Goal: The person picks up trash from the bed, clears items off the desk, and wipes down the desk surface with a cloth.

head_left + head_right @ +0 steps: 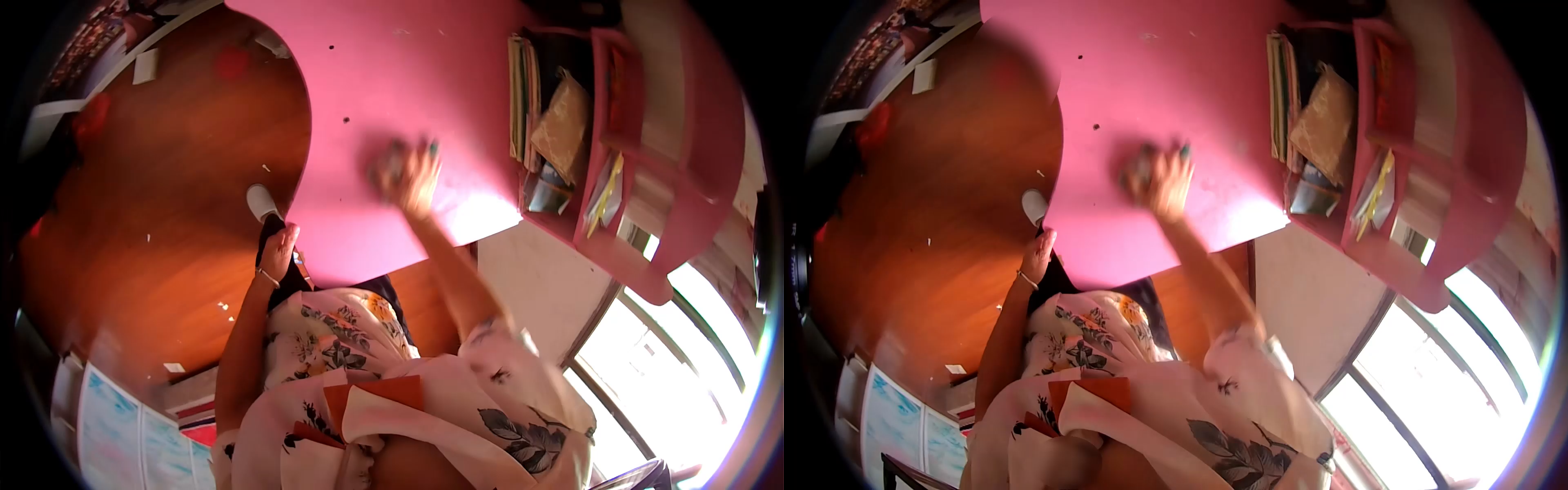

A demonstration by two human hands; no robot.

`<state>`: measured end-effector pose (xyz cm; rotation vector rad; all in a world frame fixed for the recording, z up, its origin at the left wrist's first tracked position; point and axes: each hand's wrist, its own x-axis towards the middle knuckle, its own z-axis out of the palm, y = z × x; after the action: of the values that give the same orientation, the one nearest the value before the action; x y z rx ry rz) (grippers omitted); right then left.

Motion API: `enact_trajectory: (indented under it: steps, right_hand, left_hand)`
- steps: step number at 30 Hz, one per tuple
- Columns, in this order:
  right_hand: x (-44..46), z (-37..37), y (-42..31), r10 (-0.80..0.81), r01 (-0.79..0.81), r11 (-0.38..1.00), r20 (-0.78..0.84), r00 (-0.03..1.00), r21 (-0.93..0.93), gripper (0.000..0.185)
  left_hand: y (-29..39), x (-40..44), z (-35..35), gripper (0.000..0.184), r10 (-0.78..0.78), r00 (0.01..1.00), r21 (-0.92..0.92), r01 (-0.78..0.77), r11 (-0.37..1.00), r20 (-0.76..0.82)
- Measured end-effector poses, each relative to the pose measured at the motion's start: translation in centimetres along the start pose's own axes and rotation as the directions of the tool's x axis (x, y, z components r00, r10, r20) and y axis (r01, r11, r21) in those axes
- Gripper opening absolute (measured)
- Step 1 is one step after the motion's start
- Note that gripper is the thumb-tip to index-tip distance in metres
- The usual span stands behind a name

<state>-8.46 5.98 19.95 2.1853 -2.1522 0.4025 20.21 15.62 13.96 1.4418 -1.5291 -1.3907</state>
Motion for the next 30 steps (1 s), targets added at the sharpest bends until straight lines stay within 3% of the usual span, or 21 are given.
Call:
enact_trajectory:
  steps: [1,3,6,7,9,10,11,12,14,15,18,19,20,21,23,24,25,26,27,28,30]
  right_hand:
    - [-4.4,-1.7,-2.0,-0.04,0.045,0.996,-0.068,0.997,0.081,0.039]
    - [-10.8,-4.1,-4.9,0.086,-0.112,0.989,0.238,0.967,0.098,0.028]
    - [-8.1,-1.7,-3.7,0.048,-0.047,0.992,-0.013,0.999,0.115,0.019]
    - [-6.5,0.1,-2.3,-0.044,0.039,0.999,-0.178,0.983,-0.03,0.02]
    - [-1.2,1.3,0.1,0.086,-0.088,0.995,-0.066,0.994,-0.038,0.024]
    - [0.8,3.4,3.0,-0.047,0.004,0.984,-0.239,0.97,-0.176,0.033]
    - [4.5,4.0,5.1,-0.052,-0.054,0.964,-0.383,0.922,-0.26,0.028]
    - [9.6,1.5,5.2,0.514,-0.51,0.857,0.089,0.853,-0.069,0.034]
    - [13.7,0.6,7.1,0.527,-0.527,0.85,0.1,0.844,-0.026,0.036]
    - [13.1,0.5,6.3,0.524,-0.525,0.851,0.095,0.846,-0.017,0.036]
    - [4.3,1.1,3.9,0.243,-0.317,0.897,-0.256,0.936,-0.307,0.036]
    - [0.7,-1.0,2.2,0.268,-0.278,0.955,-0.101,0.958,-0.102,0.04]
    - [-4.1,-1.1,1.1,0.23,-0.23,0.947,-0.027,0.973,-0.222,0.04]
    - [-7.5,-2.4,-0.6,0.264,-0.261,0.958,0.015,0.964,-0.119,0.035]
    - [-10.8,-2.9,0.8,0.137,-0.149,0.985,0.139,0.981,0.082,0.031]
    - [-8.9,-1.3,2.7,-0.001,0.02,0.995,-0.193,0.981,0.097,0.033]
    - [-6.7,-0.2,5.2,-0.016,-0.032,0.987,-0.292,0.956,-0.16,0.035]
    - [-3.1,-0.4,7.0,0.379,-0.403,0.902,-0.162,0.911,-0.157,0.036]
    - [0.7,-0.7,9.5,0.504,-0.519,0.835,-0.126,0.854,-0.183,0.038]
    - [3.8,-1.6,11.6,0.761,-0.765,0.643,0.076,0.644,0.042,0.039]
    - [3.9,-1.4,12.9,0.689,-0.689,0.724,-0.003,0.724,-0.02,0.038]
  left_hand:
    - [0.3,0.4,-0.3,0.034,-0.113,0.991,-0.061,0.118,0.991,0.069]
    - [0.9,0.7,-1.1,0.044,-0.378,0.891,-0.125,0.417,0.9,0.251]
    - [1.5,0.7,-1.0,0.05,-0.387,0.892,-0.158,0.427,0.89,0.235]
    - [1.5,0.6,-1.0,0.051,-0.411,0.881,-0.108,0.444,0.889,0.234]
    - [2.2,1.6,-0.9,0.052,-0.444,0.868,-0.063,0.468,0.882,0.223]
    - [3.7,1.9,-0.9,0.053,-0.483,0.854,-0.069,0.503,0.861,0.193]
    - [4.5,1.7,-0.7,0.053,-0.52,0.839,-0.077,0.536,0.841,0.161]
    - [3.6,1.4,-0.2,0.055,-0.533,0.829,-0.173,0.557,0.812,0.168]
    - [2.3,1.1,-0.3,0.055,-0.505,0.848,-0.169,0.528,0.832,0.162]
    - [1.6,0.8,-0.4,0.056,-0.479,0.86,-0.161,0.505,0.848,0.177]
    - [1.7,0.3,-0.9,0.054,-0.48,0.849,-0.26,0.525,0.81,0.22]
    - [2.8,0.8,-1.2,0.053,-0.493,0.837,-0.27,0.544,0.794,0.236]
    - [1.3,0.5,-1.0,0.05,-0.514,0.806,-0.316,0.59,0.743,0.295]
    - [1.9,0.7,-0.8,0.047,-0.541,0.805,-0.269,0.592,0.76,0.244]
    - [0.7,0.4,-0.5,0.047,-0.516,0.831,-0.24,0.555,0.797,0.209]
    - [3.1,1.0,-1.0,0.046,-0.549,0.794,-0.318,0.607,0.728,0.26]
    - [2.6,0.7,-1.2,0.046,-0.557,0.785,-0.302,0.619,0.725,0.271]
    - [1.9,0.7,-1.5,0.044,-0.568,0.764,-0.313,0.644,0.698,0.304]
    - [1.5,0.7,-1.5,0.043,-0.577,0.746,-0.326,0.665,0.672,0.333]
    - [2.9,0.8,-0.8,0.041,-0.58,0.778,-0.391,0.625,0.675,0.242]
    - [2.3,0.8,-0.8,0.041,-0.591,0.772,-0.342,0.634,0.694,0.232]
